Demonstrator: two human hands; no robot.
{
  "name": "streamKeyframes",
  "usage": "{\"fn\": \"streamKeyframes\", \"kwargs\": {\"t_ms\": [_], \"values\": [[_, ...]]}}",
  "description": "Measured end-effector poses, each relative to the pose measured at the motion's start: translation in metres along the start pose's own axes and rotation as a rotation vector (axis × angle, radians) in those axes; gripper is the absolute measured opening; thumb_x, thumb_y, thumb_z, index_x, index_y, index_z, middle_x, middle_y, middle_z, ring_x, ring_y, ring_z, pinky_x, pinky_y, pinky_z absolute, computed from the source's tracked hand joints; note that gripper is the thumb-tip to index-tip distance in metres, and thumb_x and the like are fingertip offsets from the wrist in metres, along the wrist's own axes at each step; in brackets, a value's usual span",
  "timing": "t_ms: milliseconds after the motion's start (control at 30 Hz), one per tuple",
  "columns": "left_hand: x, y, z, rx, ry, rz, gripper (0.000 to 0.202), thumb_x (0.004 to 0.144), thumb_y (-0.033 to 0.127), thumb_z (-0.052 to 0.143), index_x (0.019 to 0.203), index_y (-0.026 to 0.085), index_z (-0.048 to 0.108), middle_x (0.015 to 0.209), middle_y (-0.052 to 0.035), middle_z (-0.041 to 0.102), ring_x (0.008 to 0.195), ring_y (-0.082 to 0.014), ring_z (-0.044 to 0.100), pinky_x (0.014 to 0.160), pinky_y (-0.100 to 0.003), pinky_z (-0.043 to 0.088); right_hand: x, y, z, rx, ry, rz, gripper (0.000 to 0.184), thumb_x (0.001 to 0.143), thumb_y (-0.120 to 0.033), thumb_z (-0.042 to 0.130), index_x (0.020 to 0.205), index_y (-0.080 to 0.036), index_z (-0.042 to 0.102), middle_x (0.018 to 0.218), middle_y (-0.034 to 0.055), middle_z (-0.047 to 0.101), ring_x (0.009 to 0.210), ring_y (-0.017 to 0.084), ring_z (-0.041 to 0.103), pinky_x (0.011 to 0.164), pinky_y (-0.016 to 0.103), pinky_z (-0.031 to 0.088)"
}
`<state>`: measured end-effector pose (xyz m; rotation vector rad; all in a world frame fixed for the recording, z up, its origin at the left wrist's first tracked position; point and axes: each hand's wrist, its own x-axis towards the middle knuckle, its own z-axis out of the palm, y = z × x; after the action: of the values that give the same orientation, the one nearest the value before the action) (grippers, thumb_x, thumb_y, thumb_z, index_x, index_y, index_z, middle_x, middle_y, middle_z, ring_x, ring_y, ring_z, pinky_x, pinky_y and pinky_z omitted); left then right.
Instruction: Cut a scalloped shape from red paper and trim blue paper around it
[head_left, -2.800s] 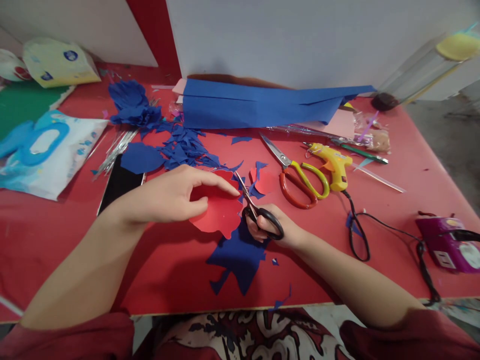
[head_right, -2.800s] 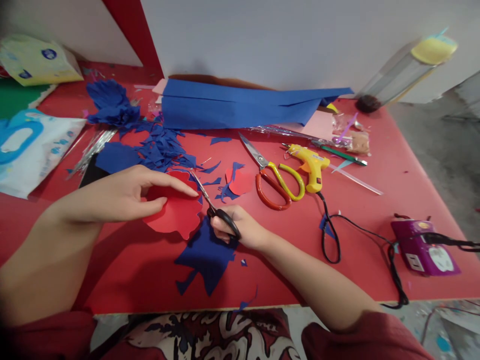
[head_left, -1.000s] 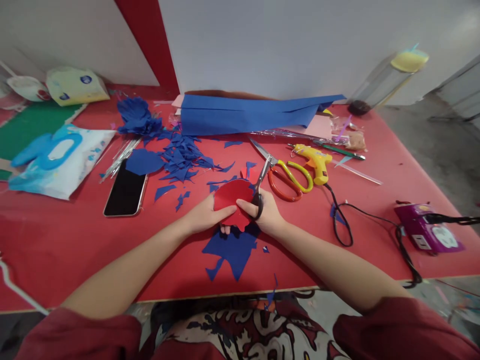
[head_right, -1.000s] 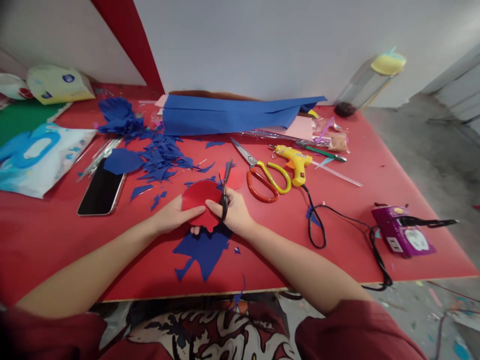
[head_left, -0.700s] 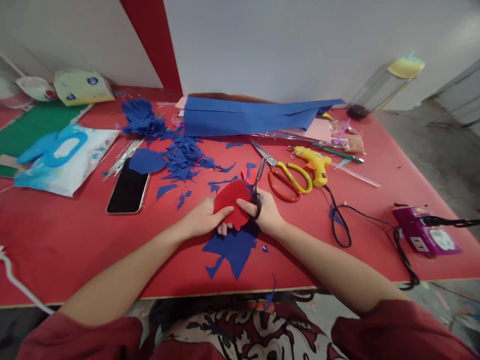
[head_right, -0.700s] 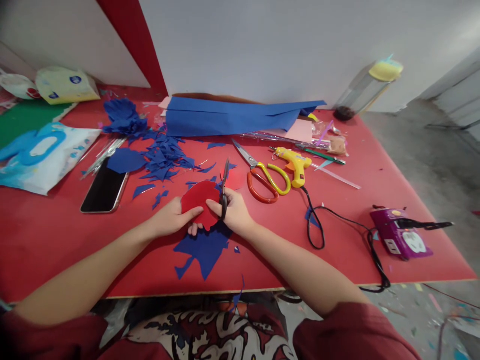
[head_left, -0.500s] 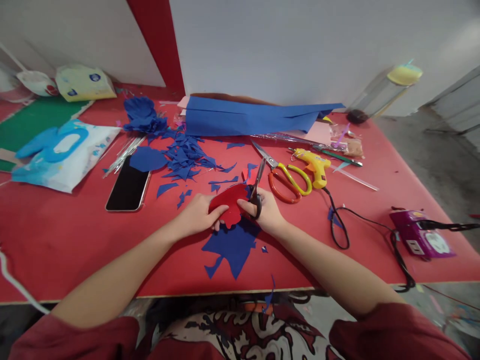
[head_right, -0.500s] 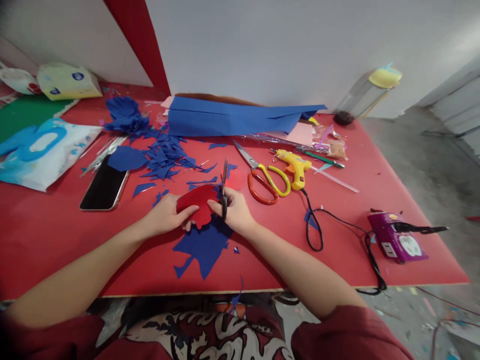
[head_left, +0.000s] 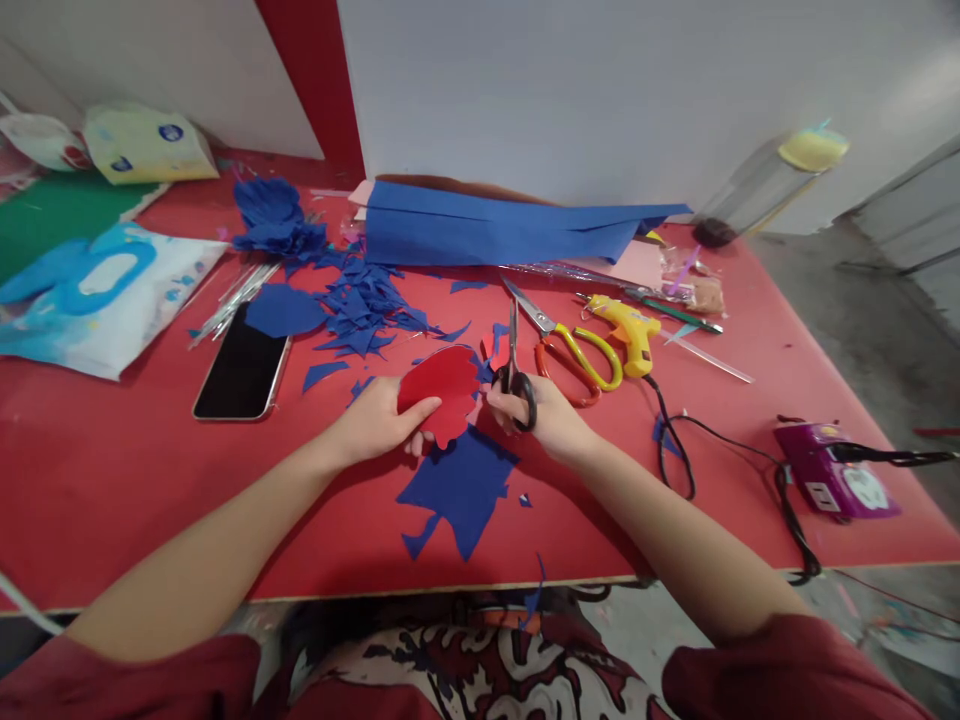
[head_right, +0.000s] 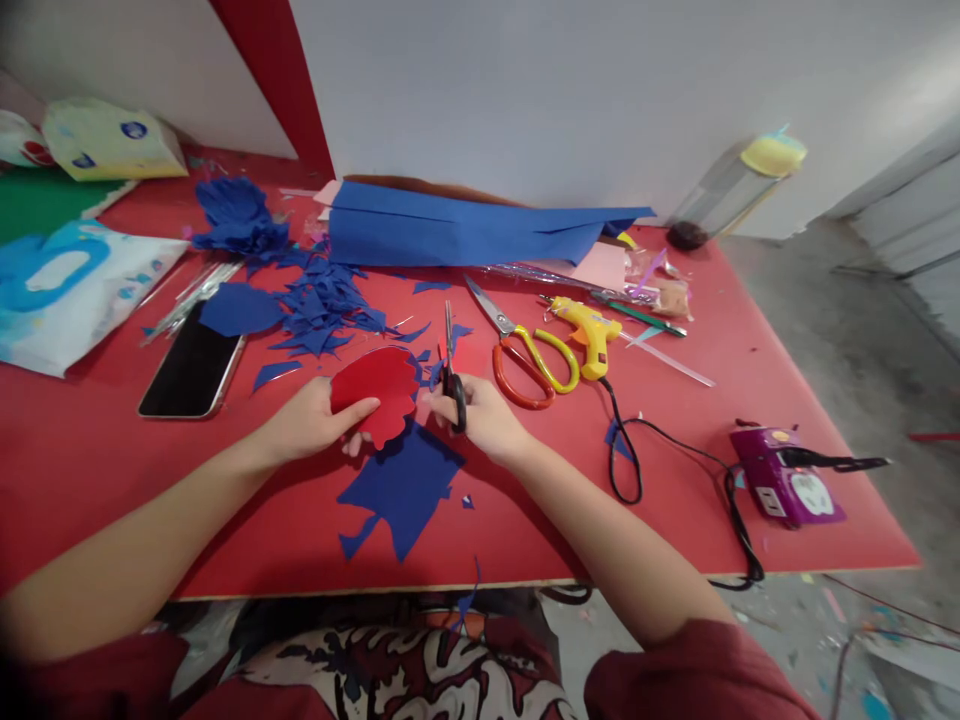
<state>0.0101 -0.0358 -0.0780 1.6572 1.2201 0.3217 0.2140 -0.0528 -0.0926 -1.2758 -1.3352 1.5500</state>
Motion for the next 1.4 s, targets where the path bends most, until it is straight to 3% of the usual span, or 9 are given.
{"fn": "streamKeyframes", "kwargs": {"t_ms": [200,400,567,767,1400], "values": [[-0.004,0.000,0.002,-0.139,0.083,0.089,0.044,0.084,0.032,0.044,0.046,0.014,0.056,0.038,-0.0017,0.057,0.043,-0.0110,0.059,0.047,-0.017,0.046,-0.012,0.002,-0.015,0.029,-0.387,-0.035,0.049,0.077,-0.064,0.048,0.075,-0.015,0.049,0.062,-0.0018,0.046,0.048,0.009,0.044,0.048,0.025,0.035],[-0.007,0.004,0.000,-0.202,0.197,0.115,0.040,0.084,0.030,0.045,0.052,0.012,0.060,0.039,-0.0004,0.058,0.035,-0.0084,0.054,0.043,-0.017,0.045,-0.013,-0.003,-0.022,0.114,-0.544,0.020,0.055,0.077,-0.067,0.045,0.084,-0.012,0.048,0.066,-0.0019,0.044,0.049,0.007,0.043,0.048,0.023,0.036],[-0.010,0.008,-0.002,-0.214,0.181,0.123,0.038,0.082,0.029,0.045,0.050,0.013,0.059,0.037,0.0002,0.057,0.034,-0.0092,0.054,0.041,-0.017,0.045,-0.018,-0.006,-0.021,0.114,-0.756,0.109,0.054,0.078,-0.066,0.044,0.085,-0.012,0.046,0.062,-0.0044,0.043,0.041,0.005,0.044,0.045,0.023,0.038],[-0.010,0.009,-0.001,-0.147,0.166,0.026,0.041,0.079,0.032,0.047,0.043,0.013,0.055,0.033,-0.0020,0.054,0.033,-0.0094,0.054,0.040,-0.015,0.046,-0.021,0.001,-0.019,0.167,-0.741,0.144,0.054,0.078,-0.066,0.045,0.086,-0.013,0.045,0.062,-0.0044,0.043,0.041,0.004,0.043,0.041,0.020,0.037],[-0.012,0.012,-0.002,-0.062,0.107,-0.013,0.042,0.078,0.037,0.047,0.043,0.015,0.052,0.032,-0.0028,0.054,0.034,-0.0118,0.056,0.039,-0.017,0.046,-0.021,0.006,-0.013,0.171,-0.700,0.108,0.050,0.079,-0.065,0.043,0.073,-0.015,0.044,0.051,-0.0052,0.045,0.042,0.006,0.044,0.044,0.021,0.037]]}}
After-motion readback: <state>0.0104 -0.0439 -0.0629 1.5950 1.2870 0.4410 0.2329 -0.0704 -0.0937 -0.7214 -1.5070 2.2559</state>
